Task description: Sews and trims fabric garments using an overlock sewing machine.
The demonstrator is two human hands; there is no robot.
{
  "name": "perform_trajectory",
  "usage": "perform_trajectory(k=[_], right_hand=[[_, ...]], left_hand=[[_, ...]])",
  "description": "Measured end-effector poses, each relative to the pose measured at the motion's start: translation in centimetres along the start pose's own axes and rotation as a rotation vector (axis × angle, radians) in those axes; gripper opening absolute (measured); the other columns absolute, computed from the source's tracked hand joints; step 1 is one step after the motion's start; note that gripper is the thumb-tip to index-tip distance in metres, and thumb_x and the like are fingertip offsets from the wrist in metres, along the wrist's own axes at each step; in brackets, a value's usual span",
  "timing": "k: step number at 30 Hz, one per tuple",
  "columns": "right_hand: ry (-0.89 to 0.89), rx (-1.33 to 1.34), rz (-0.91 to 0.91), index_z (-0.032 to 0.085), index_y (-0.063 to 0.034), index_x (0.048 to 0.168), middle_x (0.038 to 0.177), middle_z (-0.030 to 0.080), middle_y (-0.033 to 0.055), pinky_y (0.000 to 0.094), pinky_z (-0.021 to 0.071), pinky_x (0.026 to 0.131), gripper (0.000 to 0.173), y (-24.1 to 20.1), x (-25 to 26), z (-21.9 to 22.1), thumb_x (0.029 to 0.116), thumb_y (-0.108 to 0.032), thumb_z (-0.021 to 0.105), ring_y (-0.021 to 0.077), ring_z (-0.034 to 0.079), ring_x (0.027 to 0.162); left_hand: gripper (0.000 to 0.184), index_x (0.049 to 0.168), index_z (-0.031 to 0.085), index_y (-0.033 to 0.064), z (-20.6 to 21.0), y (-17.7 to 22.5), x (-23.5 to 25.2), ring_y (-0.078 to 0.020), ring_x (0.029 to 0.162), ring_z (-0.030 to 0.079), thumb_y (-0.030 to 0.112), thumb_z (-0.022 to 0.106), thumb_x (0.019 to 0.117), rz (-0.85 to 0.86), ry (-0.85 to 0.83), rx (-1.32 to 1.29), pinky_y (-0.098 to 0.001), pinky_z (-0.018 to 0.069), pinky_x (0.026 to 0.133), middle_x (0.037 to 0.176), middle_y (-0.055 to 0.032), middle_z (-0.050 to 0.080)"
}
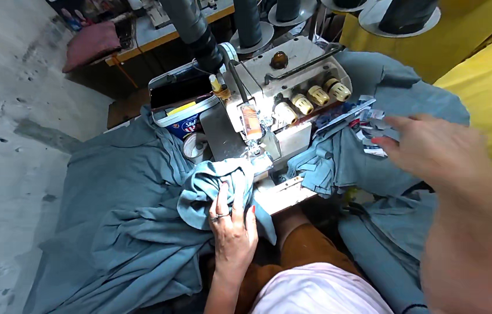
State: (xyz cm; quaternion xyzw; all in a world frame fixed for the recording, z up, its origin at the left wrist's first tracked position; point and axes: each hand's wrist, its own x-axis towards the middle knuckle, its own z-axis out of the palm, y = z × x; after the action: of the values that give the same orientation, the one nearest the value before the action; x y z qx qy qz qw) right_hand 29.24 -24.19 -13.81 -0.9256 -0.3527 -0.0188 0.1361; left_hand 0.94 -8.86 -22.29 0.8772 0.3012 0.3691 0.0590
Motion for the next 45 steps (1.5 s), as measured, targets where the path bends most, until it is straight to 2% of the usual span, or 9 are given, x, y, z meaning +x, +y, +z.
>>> perform_trajectory(k=[6, 11, 16, 21, 26, 30, 33, 40, 45], right_hand=[[0.190, 0.135, -0.534, 0.067, -0.0023, 0.134, 0.087, 0.065, 0.0181, 0.0481, 0.0490, 0.046, 0.040, -8.3, -4.0, 2.7, 0.0992, -0.020, 0.059, 0.0335, 0.063, 0.057], [0.218, 0.051, -0.655, 0.073, -0.0013, 0.122, 0.078, 0.063, 0.0138, 0.0383, 0.0451, 0.044, 0.030, -12.8, -3.3, 5.7, 0.0961, -0.012, 0.062, 0.0272, 0.061, 0.053], [0.067, 0.025, -0.610, 0.070, -0.0041, 0.128, 0.091, 0.068, 0.0163, 0.0418, 0.0500, 0.049, 0.033, -14.6, -3.0, 5.5, 0.0970, -0.004, 0.058, 0.0299, 0.065, 0.060], [0.199, 0.583, -0.416, 0.072, -0.0068, 0.125, 0.085, 0.068, 0.0084, 0.0382, 0.0500, 0.054, 0.035, -13.4, -3.1, 6.7, 0.0972, -0.025, 0.061, 0.0196, 0.061, 0.062], [0.077, 0.883, -0.278, 0.070, 0.0010, 0.093, 0.071, 0.063, 0.0047, 0.0238, 0.0462, 0.061, 0.029, -14.6, -4.2, 8.1, 0.0882, -0.027, 0.075, 0.0066, 0.056, 0.063], [0.181, 1.010, -0.273, 0.069, 0.0022, 0.088, 0.069, 0.059, 0.0009, 0.0106, 0.0414, 0.061, 0.013, -15.1, -4.3, 9.4, 0.0910, -0.010, 0.069, -0.0040, 0.049, 0.062], [0.191, 1.029, -0.218, 0.067, 0.0014, 0.088, 0.068, 0.055, -0.0023, 0.0100, 0.0387, 0.059, 0.013, -15.1, -4.4, 9.7, 0.0921, -0.011, 0.068, -0.0059, 0.046, 0.061], [0.209, 1.143, -0.139, 0.069, 0.0006, 0.091, 0.070, 0.058, -0.0047, 0.0079, 0.0412, 0.061, 0.011, -15.2, -4.4, 10.1, 0.0926, -0.010, 0.066, -0.0088, 0.049, 0.062], [0.168, 1.326, -0.094, 0.066, -0.0025, 0.090, 0.072, 0.061, -0.0094, 0.0080, 0.0483, 0.064, 0.002, -15.2, -4.6, 9.8, 0.0908, -0.005, 0.067, -0.0107, 0.055, 0.065]], left_hand=[[0.033, 0.120, 0.074, 0.0033, 0.2, 0.1, -0.1, -0.0444, 0.126, 0.056, 0.020, 0.063, 0.0935, -0.014, 0.019, -0.059, -0.0475, 0.0428, 0.107, 0.134, -0.0335, 0.059], [0.031, 0.115, 0.076, 0.0037, -0.1, 0.0, 0.1, -0.0415, 0.126, 0.056, 0.021, 0.062, 0.0940, -0.023, 0.016, -0.106, -0.0443, 0.0408, 0.109, 0.133, -0.0320, 0.060], [0.031, 0.115, 0.076, 0.0044, -0.1, 0.0, 0.1, -0.0404, 0.126, 0.057, 0.022, 0.060, 0.0956, -0.031, 0.017, -0.130, -0.0454, 0.0417, 0.108, 0.132, -0.0317, 0.061], [0.025, 0.112, 0.077, 0.0069, -0.2, -0.4, 0.0, -0.0354, 0.126, 0.057, 0.018, 0.060, 0.0972, -0.030, 0.057, -0.187, -0.0396, 0.0411, 0.109, 0.129, -0.0293, 0.063], [0.021, 0.110, 0.076, 0.0113, -0.5, -1.4, 0.1, -0.0338, 0.125, 0.057, 0.023, 0.062, 0.1001, 0.109, 0.062, -0.191, -0.0401, 0.0411, 0.110, 0.125, -0.0265, 0.064], [0.046, 0.113, 0.068, 0.0116, -3.5, -5.3, 1.0, -0.0300, 0.127, 0.061, 0.053, 0.050, 0.1033, 0.238, -0.043, 0.075, -0.0608, 0.0327, 0.112, 0.125, -0.0153, 0.069], [0.025, 0.106, 0.073, 0.0092, -5.6, -8.7, 1.4, -0.0315, 0.115, 0.070, 0.026, 0.056, 0.0987, 0.263, -0.121, 0.135, -0.0725, 0.0327, 0.105, 0.108, -0.0100, 0.076], [0.036, 0.095, 0.077, 0.0054, -13.5, -7.9, 5.2, -0.0288, 0.080, 0.075, 0.029, 0.051, 0.1058, 0.322, -0.365, 0.105, -0.0524, 0.0513, 0.085, 0.087, -0.0127, 0.077], [0.031, 0.100, 0.072, 0.0082, -18.5, -7.6, 7.1, -0.0195, 0.072, 0.066, 0.030, 0.051, 0.1066, 0.402, -0.717, -0.025, -0.0405, 0.0442, 0.085, 0.079, -0.0075, 0.072]])
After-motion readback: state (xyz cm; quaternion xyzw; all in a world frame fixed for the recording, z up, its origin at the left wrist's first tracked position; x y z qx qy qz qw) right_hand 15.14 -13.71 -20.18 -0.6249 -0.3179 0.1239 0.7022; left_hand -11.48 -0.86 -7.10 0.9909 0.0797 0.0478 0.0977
